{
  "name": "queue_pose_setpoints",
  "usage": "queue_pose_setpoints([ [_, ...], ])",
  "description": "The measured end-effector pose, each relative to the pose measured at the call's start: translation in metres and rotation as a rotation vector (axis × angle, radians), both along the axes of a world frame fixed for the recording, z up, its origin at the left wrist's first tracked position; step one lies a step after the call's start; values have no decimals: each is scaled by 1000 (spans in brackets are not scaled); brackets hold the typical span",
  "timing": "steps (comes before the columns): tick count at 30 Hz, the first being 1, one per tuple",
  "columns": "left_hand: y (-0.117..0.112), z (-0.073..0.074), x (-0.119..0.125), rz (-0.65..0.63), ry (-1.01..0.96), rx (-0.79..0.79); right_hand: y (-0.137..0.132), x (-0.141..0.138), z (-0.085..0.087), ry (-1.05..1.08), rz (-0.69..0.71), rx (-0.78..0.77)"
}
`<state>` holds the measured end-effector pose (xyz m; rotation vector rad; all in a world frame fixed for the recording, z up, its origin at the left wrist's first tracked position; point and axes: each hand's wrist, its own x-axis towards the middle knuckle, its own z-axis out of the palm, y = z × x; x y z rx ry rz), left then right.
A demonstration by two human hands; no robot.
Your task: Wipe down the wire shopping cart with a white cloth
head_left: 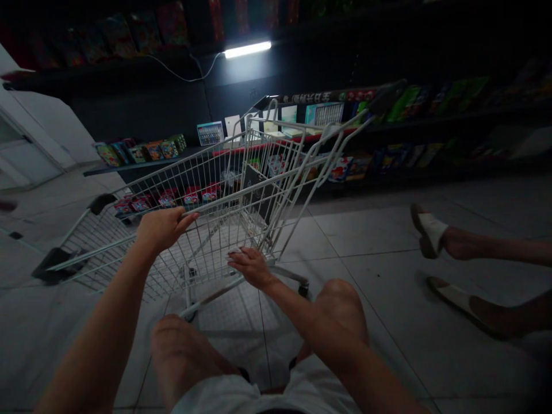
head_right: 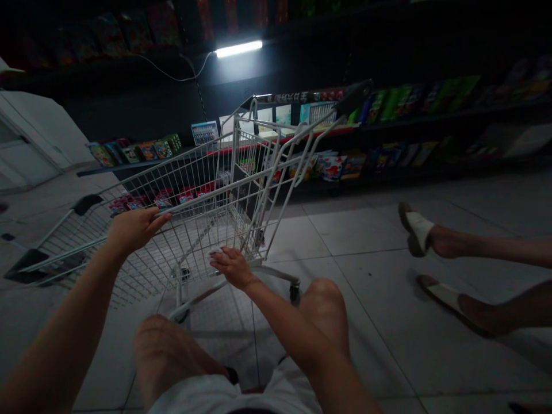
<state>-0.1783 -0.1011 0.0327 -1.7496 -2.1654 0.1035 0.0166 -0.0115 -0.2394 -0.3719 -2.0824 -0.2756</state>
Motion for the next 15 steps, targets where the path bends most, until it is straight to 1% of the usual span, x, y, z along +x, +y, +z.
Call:
queue_pose_setpoints([
  [1, 1, 0, 0, -2, -2, -2, -3, 3, 8, 3, 27, 8],
  [2, 1, 0, 1, -6, -7, -2, -5, 7, 22, 28, 48, 15],
  [3, 2, -1, 1, -12, -13, 0, -6, 9, 41, 78, 59, 19],
  [6, 3, -3, 1, -34, -32, 23, -5, 11, 107, 281, 52, 6],
  [7, 4, -4, 1, -37, -38, 29, -3, 9, 126, 334, 40, -8],
  [8, 4, -5, 2, -36, -44, 30, 0, 6, 139, 375, 22, -28],
  [9, 5, -5, 4, -35, -50, 30, 2, 0, 145, 399, 4, -51],
  [10, 5, -5, 6, -35, -54, 30, 3, -8, 146, 400, -15, -78],
  [11, 6, -5, 7, -37, -56, 30, 3, -17, 140, 379, -28, -103],
  [12, 6, -5, 9, -40, -54, 34, 0, -28, 129, 341, -33, -121],
  [15, 7, -5, 14, -49, -44, 45, -15, -56, 89, 217, -19, -138],
])
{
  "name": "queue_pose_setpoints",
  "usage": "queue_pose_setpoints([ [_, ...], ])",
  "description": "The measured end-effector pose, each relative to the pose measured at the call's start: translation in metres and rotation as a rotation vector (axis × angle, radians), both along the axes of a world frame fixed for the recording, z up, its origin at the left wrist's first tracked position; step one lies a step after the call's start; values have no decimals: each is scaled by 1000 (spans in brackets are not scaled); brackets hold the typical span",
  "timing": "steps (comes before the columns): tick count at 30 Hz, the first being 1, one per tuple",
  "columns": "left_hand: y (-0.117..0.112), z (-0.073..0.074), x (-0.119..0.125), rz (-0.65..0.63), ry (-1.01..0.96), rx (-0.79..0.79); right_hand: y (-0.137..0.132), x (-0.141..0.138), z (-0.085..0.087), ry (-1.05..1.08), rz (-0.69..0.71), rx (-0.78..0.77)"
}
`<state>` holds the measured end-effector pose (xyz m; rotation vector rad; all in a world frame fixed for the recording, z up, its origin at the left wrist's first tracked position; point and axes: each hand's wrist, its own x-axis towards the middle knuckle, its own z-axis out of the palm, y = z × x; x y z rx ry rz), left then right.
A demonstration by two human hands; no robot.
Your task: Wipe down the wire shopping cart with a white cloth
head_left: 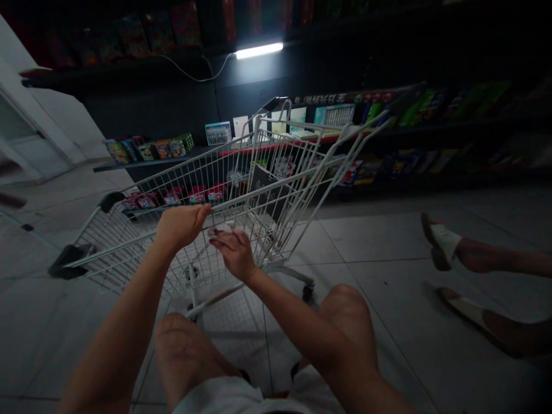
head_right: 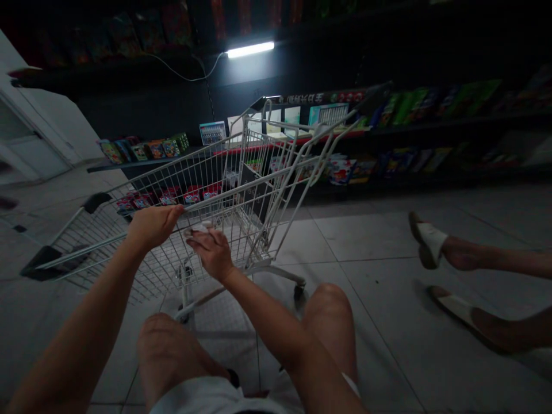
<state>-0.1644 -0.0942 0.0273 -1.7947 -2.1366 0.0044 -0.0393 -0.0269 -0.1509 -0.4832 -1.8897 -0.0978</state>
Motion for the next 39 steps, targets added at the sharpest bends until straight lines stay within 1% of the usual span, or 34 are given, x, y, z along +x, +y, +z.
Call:
queue_pose_setpoints([
  [1, 0, 0, 1, 4, 0, 5, -5, -5, -10, -22, 8, 15],
  [2, 0, -1, 2, 8, 0, 10, -8, -6, -16, -34, 16, 41],
  [3, 0, -1, 2, 13, -1, 15, -9, -2, -18, -42, 29, 78],
  [4, 0, -1, 2, 16, -2, 17, -7, 5, -15, -47, 46, 117],
  [5, 0, -2, 2, 17, -1, 18, -3, 15, -8, -41, 60, 144],
  [7, -1, -2, 2, 11, 1, 16, 12, 40, 12, 18, 45, 128],
  [9, -2, -2, 4, 6, 2, 14, 27, 62, 33, 136, -47, 56],
  [11, -3, -1, 7, 2, -1, 14, 36, 69, 46, 249, -140, 9],
  [12, -4, -1, 9, 1, -4, 14, 35, 67, 48, 284, -164, -1],
  [14, -5, -1, 14, -2, -6, 13, 26, 51, 44, 283, -158, -13],
  [18, -6, -1, 23, -11, 0, 22, -7, 8, 28, 108, -57, -19],
  [20, -6, -2, 25, -12, 1, 27, -14, -1, 25, 14, -12, 14],
  [21, -7, -2, 25, -14, 1, 28, -11, 0, 24, -25, 12, 57],
  [23, -8, -2, 25, -17, -4, 25, 3, 16, 26, -67, 38, 175],
  [25, -9, -2, 24, -21, -18, 17, 24, 43, 30, -43, 18, 278],
  [26, -9, -1, 24, -23, -26, 11, 35, 58, 32, -9, -9, 297],
  [28, -9, -1, 25, -23, -37, 0, 52, 84, 35, 74, -70, 256],
  [30, -8, 0, 26, -20, -42, -3, 57, 96, 34, 156, -113, 152],
  [32, -6, 0, 28, -19, -39, -1, 49, 89, 23, 183, -123, 48],
  [34, -5, 1, 31, -20, -30, 2, 35, 68, 2, 111, -80, -5],
  [35, -5, 1, 32, -20, -25, 3, 27, 56, -13, 54, -50, -12],
  [37, -5, 2, 33, -15, -20, 3, 14, 37, -48, -38, -6, 5],
  [39, -6, 3, 34, -12, -19, 3, 6, 29, -85, -63, 1, 36],
])
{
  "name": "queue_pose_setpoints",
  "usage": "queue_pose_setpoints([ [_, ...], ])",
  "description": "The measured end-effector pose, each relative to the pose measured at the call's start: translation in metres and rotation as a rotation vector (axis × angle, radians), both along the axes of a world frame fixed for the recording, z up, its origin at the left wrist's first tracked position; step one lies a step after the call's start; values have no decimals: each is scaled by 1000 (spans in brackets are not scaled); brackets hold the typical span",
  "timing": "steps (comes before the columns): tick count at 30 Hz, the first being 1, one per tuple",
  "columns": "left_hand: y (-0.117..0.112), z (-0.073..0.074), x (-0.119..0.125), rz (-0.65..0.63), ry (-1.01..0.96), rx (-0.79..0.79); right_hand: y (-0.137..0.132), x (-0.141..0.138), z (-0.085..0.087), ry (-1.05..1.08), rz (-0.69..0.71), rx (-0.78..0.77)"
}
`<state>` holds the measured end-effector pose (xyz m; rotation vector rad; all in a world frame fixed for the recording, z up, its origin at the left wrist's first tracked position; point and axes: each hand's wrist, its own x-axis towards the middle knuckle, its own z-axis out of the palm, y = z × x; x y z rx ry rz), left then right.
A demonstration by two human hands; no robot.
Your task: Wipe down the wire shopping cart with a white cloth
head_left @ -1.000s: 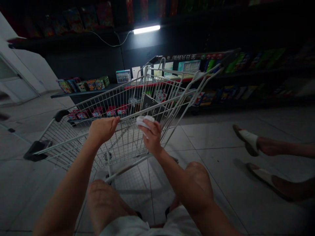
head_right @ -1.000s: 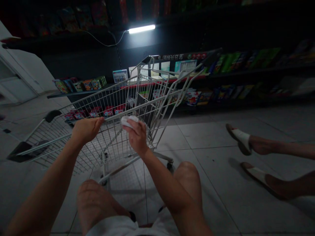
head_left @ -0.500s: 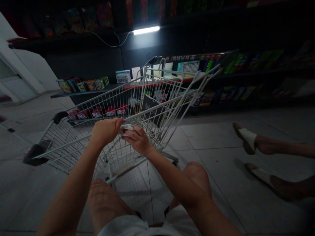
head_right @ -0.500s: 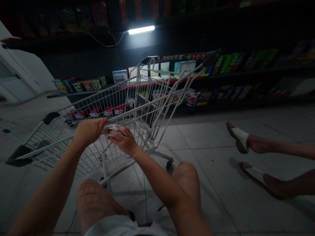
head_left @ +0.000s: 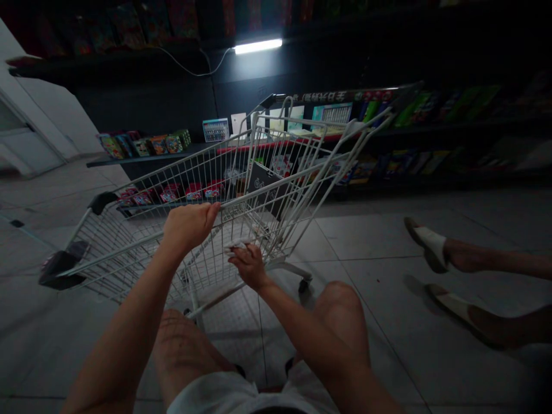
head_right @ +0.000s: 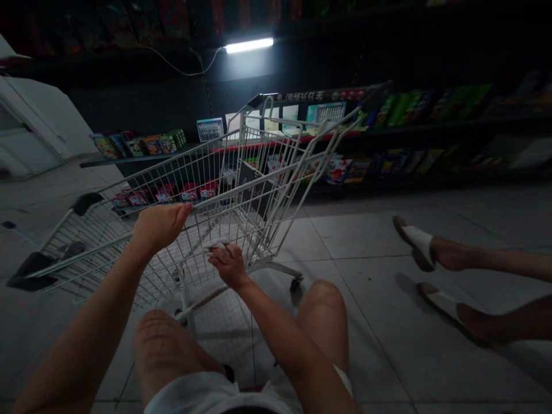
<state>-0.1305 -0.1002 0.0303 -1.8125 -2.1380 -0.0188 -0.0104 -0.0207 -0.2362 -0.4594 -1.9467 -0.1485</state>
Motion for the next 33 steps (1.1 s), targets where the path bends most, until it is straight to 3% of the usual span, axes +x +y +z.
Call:
queue_pose_setpoints([
  [3, -1, 0, -1, -5, 1, 14, -5, 9, -42, -116, 89, 32],
  [6, -1, -2, -2, -8, -8, 20, -6, 26, -47, -243, 154, -13],
  [8, -1, -3, -3, -6, -14, 22, -4, 37, -26, -202, 125, -56],
  [12, 1, -4, -5, -11, -10, 31, 15, 54, 44, 163, -37, -120],
  [14, 1, -4, -5, -15, -12, 30, 26, 58, 63, 281, -116, -138],
  [15, 1, -4, -5, -15, -14, 31, 31, 58, 64, 274, -130, -141],
  [18, 1, -5, -4, -15, -17, 34, 32, 53, 36, 150, -110, -124],
  [24, 2, -4, -3, 2, -5, 17, -7, 54, -68, 16, -124, -181],
  [26, 1, -3, -3, 8, -4, 10, -17, 58, -81, -20, -106, -251],
  [27, 1, -3, -3, 9, -3, 7, -20, 59, -78, -7, -105, -283],
  [29, 1, -3, -3, 12, 2, 7, -18, 61, -52, 94, -104, -294],
  [31, 1, -3, -2, 18, 10, 10, -7, 61, -1, 248, -85, -250],
  [33, 1, -3, -2, 21, 13, 8, 9, 59, 60, 367, -76, -205],
])
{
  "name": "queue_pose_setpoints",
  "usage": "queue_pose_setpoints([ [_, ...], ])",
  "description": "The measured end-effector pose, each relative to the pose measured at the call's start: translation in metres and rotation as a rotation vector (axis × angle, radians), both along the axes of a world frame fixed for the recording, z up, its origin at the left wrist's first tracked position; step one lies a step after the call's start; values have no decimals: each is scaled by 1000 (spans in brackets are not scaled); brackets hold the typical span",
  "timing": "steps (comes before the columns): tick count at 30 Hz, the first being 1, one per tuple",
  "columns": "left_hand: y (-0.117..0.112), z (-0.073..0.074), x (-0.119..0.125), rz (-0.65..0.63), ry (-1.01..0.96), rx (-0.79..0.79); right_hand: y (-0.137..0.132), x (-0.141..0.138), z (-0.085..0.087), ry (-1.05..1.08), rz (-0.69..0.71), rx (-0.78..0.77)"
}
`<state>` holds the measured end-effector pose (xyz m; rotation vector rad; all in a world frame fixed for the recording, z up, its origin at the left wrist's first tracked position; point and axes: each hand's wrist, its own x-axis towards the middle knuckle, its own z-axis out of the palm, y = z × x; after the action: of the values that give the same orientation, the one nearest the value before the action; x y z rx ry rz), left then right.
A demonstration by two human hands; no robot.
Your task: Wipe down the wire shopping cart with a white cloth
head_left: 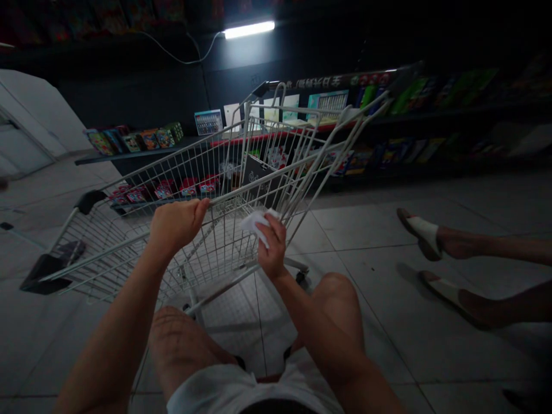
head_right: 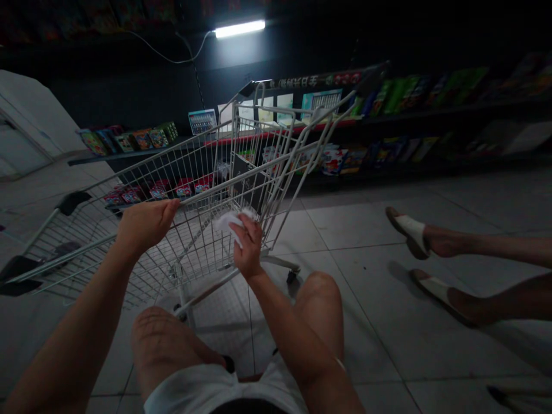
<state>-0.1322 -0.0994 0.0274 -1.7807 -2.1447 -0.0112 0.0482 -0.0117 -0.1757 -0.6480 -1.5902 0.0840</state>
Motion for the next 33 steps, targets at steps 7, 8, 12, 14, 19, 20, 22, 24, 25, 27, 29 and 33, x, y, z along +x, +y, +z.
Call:
queue_pose_setpoints([
  [7, 0, 2, 3, -6, 1, 2, 20, -32, 89, -101, 28, 129],
  [8, 0, 2, 3, -7, 1, 7, 12, -39, 79, -137, 45, 161],
  [12, -1, -1, 2, -13, 9, 32, -17, -49, 46, -241, 146, 291],
  [14, -2, -2, 0, -11, 8, 41, -19, -41, 51, -258, 167, 325],
  [19, -3, -1, -1, -19, 5, 31, 16, -6, 101, -75, -42, 217],
  [20, -3, 0, -1, -20, 5, 27, 22, -4, 107, -43, -76, 175],
  [22, -4, 1, 0, -25, 6, 27, 27, -7, 111, -49, -82, 151],
  [24, -5, 1, 0, -35, 12, 40, 23, -18, 106, -149, -31, 226],
  [25, -5, 0, 0, -42, 18, 51, 21, -22, 102, -225, -1, 280],
  [27, -6, -2, -2, -62, 32, 79, 21, -25, 96, -354, 42, 367],
  [29, -8, -4, -5, -78, 45, 106, 30, -14, 96, -403, 52, 373],
  [33, -9, -7, -14, -88, 57, 127, 67, 39, 108, -284, -18, 246],
])
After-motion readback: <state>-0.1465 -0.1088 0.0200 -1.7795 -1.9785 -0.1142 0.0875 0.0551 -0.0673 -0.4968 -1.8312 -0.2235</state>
